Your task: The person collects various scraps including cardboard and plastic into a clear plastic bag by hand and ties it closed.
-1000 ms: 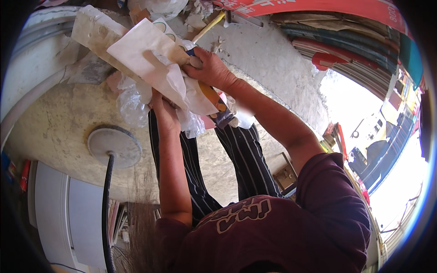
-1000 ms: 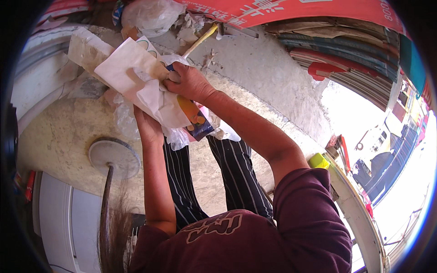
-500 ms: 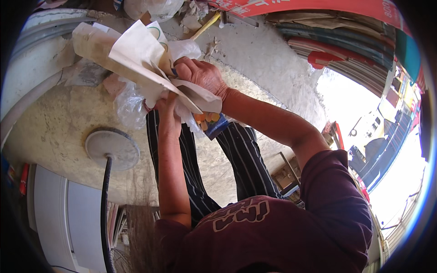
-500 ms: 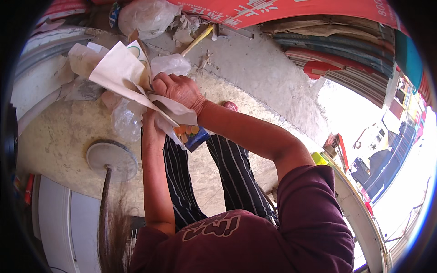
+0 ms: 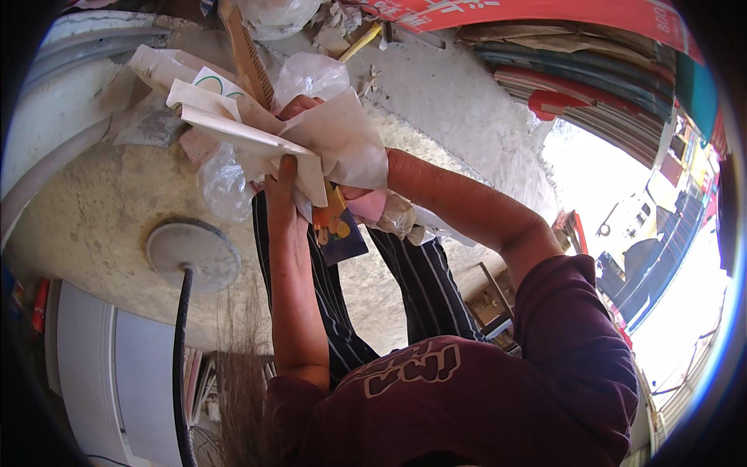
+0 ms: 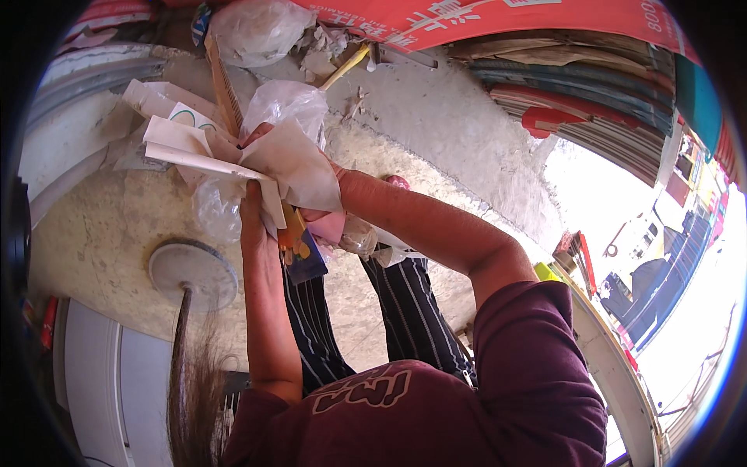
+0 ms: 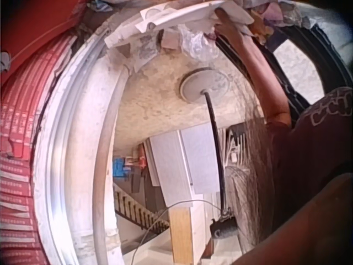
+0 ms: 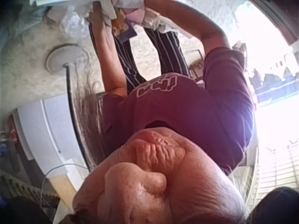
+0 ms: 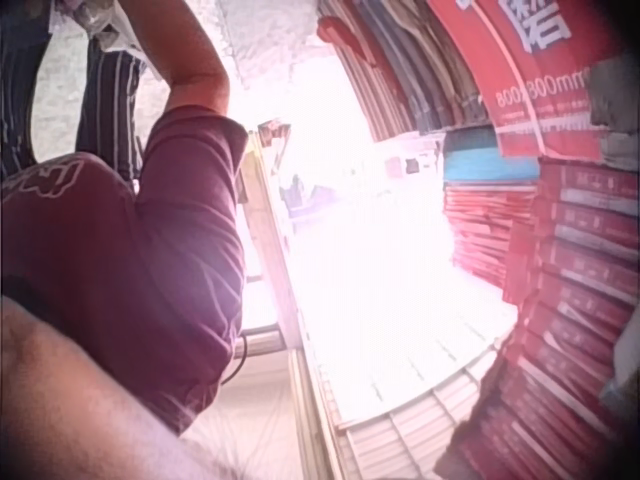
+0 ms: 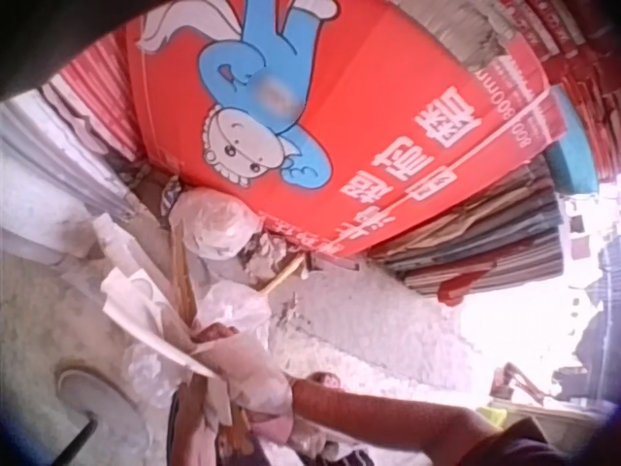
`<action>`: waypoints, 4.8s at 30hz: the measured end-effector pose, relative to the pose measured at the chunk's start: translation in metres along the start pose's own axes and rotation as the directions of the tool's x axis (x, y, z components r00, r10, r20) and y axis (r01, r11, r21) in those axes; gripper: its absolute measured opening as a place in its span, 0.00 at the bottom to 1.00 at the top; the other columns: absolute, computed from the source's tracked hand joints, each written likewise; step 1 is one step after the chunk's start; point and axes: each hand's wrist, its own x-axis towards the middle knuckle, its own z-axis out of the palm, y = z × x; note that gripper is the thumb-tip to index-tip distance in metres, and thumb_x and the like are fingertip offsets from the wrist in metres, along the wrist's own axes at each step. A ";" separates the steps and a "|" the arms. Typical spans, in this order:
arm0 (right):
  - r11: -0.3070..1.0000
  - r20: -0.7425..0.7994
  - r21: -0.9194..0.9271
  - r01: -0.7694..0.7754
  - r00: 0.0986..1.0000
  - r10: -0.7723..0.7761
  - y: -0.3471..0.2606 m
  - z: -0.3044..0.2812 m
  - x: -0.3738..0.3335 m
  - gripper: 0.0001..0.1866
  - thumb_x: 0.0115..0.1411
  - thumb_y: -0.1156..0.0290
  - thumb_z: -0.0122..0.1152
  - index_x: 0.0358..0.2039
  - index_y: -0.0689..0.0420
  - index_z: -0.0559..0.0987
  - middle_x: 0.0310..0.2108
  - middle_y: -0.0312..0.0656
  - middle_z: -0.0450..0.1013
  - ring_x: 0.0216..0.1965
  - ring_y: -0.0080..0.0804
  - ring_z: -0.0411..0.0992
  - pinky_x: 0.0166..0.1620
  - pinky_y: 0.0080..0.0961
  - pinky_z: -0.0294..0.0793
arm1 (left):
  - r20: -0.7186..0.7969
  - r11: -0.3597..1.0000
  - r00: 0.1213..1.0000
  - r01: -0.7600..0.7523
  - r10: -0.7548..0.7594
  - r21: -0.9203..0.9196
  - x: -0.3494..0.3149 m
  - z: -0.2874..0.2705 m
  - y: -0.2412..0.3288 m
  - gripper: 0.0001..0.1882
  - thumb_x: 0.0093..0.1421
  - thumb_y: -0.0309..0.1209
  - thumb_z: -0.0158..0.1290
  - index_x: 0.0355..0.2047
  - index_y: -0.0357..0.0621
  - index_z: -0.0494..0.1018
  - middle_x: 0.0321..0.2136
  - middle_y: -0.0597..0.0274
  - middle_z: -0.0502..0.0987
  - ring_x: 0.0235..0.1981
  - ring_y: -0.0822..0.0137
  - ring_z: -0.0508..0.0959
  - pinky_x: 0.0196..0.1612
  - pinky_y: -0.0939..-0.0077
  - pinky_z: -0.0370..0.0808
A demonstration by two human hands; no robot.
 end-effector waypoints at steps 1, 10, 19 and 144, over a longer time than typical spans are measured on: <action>1.000 0.001 -0.005 -0.005 1.000 0.005 0.000 0.000 0.000 0.18 0.41 0.61 0.58 0.34 0.54 0.77 0.36 0.40 0.70 0.43 0.39 0.65 0.45 0.29 0.64 | 0.002 1.000 1.000 0.006 -0.006 -0.009 0.002 -0.003 -0.001 0.29 0.53 0.45 0.57 0.49 0.40 0.64 0.34 0.65 0.73 0.36 0.72 0.74 0.41 0.77 0.72; 0.885 0.146 0.464 -0.039 0.989 -0.033 0.054 0.001 0.005 0.22 0.50 0.66 0.60 0.46 0.59 0.73 0.46 0.43 0.68 0.49 0.32 0.66 0.51 0.25 0.65 | -0.105 0.997 0.995 -0.007 0.000 -0.071 0.006 -0.002 0.006 0.29 0.50 0.29 0.60 0.50 0.35 0.61 0.40 0.57 0.72 0.41 0.66 0.74 0.43 0.72 0.74; 0.847 -0.167 0.127 -0.517 0.830 0.532 0.227 -0.030 0.044 0.27 0.46 0.55 0.62 0.47 0.53 0.75 0.47 0.45 0.70 0.51 0.36 0.67 0.51 0.33 0.67 | -0.138 0.995 0.986 -0.081 0.089 0.062 0.010 -0.005 0.025 0.28 0.49 0.31 0.62 0.48 0.36 0.63 0.39 0.58 0.72 0.38 0.67 0.75 0.41 0.73 0.74; 0.358 -0.572 0.109 -0.927 0.236 0.785 0.440 -0.012 0.010 0.59 0.30 0.52 0.76 0.59 0.62 0.53 0.58 0.50 0.55 0.58 0.46 0.57 0.57 0.33 0.62 | -0.228 0.981 0.967 -0.069 0.110 0.182 0.000 -0.057 0.052 0.20 0.56 0.29 0.50 0.49 0.38 0.65 0.41 0.56 0.73 0.36 0.66 0.77 0.35 0.77 0.77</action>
